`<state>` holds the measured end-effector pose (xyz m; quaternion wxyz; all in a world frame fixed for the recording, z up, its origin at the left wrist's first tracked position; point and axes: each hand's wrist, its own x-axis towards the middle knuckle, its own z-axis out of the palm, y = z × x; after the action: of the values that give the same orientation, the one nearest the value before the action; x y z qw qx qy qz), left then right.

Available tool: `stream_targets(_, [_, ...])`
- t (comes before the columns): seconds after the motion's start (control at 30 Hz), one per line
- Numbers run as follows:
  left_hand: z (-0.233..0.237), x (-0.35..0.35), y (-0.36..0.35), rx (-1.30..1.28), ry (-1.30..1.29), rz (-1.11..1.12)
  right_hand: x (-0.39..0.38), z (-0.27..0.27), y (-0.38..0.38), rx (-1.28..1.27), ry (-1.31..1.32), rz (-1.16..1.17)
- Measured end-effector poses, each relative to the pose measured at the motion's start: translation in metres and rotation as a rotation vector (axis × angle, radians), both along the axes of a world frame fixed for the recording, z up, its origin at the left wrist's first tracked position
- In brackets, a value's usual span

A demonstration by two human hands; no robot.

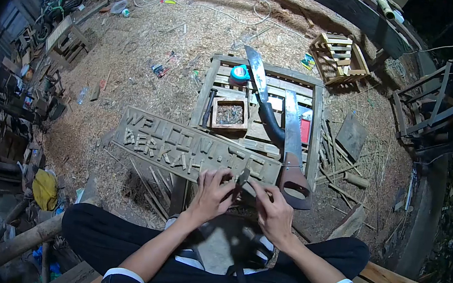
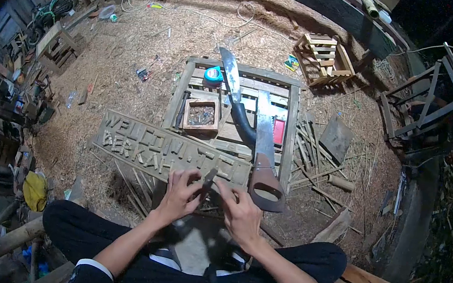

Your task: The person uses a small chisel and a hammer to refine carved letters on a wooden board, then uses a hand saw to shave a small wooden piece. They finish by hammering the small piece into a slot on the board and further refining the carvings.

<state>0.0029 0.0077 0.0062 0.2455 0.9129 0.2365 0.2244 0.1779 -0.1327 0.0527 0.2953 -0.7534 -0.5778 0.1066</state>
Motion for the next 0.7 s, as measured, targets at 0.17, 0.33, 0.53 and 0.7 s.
stream_targets(0.17, [-0.008,-0.002,0.0,-0.074,-0.024,-0.002,-0.005,0.001,0.011,-0.036,-0.116,0.015])
stream_targets(0.33, [-0.002,-0.003,0.003,-0.052,-0.031,-0.019,-0.005,-0.015,0.02,0.038,-0.171,0.016])
stream_targets(0.53, [-0.005,-0.006,0.006,-0.068,-0.045,-0.045,-0.007,-0.012,0.022,0.002,-0.078,-0.001])
stream_targets(0.7, [-0.008,-0.006,0.008,-0.148,-0.055,-0.009,-0.008,-0.018,0.025,0.038,-0.083,0.014])
